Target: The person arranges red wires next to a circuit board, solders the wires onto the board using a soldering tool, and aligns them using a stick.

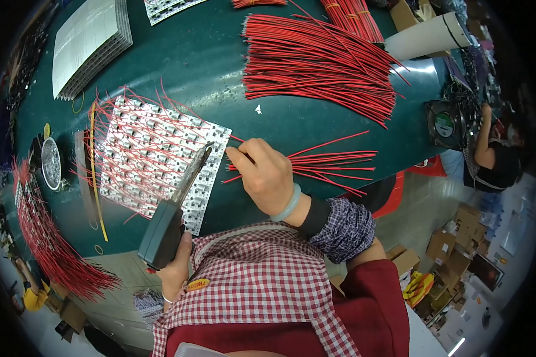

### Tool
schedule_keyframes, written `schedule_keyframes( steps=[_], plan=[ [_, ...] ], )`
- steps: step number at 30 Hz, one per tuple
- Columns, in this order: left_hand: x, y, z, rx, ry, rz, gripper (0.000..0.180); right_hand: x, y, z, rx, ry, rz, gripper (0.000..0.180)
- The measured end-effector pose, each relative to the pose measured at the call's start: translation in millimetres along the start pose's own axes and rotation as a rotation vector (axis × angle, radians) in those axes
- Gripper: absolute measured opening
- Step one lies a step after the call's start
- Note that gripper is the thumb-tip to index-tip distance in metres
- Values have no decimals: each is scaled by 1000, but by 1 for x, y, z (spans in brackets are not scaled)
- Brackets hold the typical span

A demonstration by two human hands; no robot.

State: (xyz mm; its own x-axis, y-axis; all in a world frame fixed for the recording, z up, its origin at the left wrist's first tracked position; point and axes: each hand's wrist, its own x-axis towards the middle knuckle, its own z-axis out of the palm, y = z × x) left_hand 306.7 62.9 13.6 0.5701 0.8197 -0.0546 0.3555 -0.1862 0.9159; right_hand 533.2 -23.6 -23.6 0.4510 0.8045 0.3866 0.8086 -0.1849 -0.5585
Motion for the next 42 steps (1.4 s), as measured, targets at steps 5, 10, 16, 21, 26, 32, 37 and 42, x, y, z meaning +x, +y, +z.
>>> schedule_keyframes(
  steps=[5,10,16,21,26,32,37,42],
  plan=[
    [0,-3,-2,-6,-34,34,23,2,1,3,-11,56,-4,41],
    [4,3,-2,17,-46,79,22,3,-2,2,-37,45,-31,39],
    [8,7,-2,77,-94,118,21,2,-2,3,-35,43,-46,37],
    [3,5,0,61,-107,9,19,1,-1,5,-34,36,-44,36],
    [5,7,-6,235,-172,136,16,-1,-1,6,-111,43,-96,28],
    [9,20,-3,119,-127,54,14,0,0,7,-109,42,-104,28],
    [7,21,-5,88,-133,24,16,0,0,7,-105,41,-102,28],
    [2,16,-7,90,-92,30,16,-1,0,8,-103,45,-99,29]
  ],
)
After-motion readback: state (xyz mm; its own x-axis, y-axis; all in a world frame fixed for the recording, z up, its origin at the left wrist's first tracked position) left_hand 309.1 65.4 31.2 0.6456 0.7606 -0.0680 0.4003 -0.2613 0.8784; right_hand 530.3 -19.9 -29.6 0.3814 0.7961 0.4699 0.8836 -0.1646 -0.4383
